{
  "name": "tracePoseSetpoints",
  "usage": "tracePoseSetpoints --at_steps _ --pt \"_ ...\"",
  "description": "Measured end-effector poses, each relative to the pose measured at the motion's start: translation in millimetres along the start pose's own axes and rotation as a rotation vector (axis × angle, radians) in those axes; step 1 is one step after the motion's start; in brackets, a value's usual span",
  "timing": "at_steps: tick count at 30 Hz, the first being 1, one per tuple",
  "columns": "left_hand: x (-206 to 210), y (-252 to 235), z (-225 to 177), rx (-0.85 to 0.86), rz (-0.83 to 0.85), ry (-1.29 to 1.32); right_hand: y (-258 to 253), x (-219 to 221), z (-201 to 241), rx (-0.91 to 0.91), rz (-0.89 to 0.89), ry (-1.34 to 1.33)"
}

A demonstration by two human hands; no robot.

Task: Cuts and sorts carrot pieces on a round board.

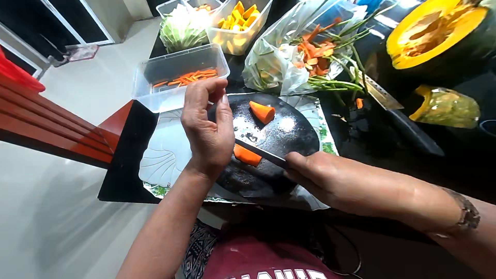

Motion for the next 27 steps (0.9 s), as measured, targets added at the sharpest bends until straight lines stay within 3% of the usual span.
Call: tracePoseSetpoints --at_steps 4,8,12,16,22,27 --pt "4.6 14.1 1.8 -0.027 0.075 -0.044 4.8 -4.9 -23.3 0.198 -0.015 -0.129" --pt "13.6 42.3 17.2 -0.086 0.218 -0.069 8.0 -12.4 -58.4 0.354 -0.170 -0.537" --pt "32.7 69.6 34.2 -0.194 0.463 -0.122 6.7 -18.0 -90.9 0.384 -0.456 -1.021" --pt "47.7 85.5 36.7 -0.180 0.652 -0.269 4.8 -6.9 -110.3 0.394 -0.589 -1.302" --pt "49.9 88.1 32.2 -0.129 0.654 -0.280 2.9 -2.0 -110.5 0.372 -0.595 -1.321" --pt "44.5 85.0 26.0 -0.076 0.558 -0.329 -2.0 -5.4 -108.3 0.283 -0.605 -1.210"
Point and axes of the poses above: each hand's wrist, its own y-axis away from the middle knuckle, its own x-axis out of the palm, z = x × y, the point moved 9 cm from there along -y, towards the middle knuckle, and after that the axes turned 1 degree about -x, right-handed, at the moved point
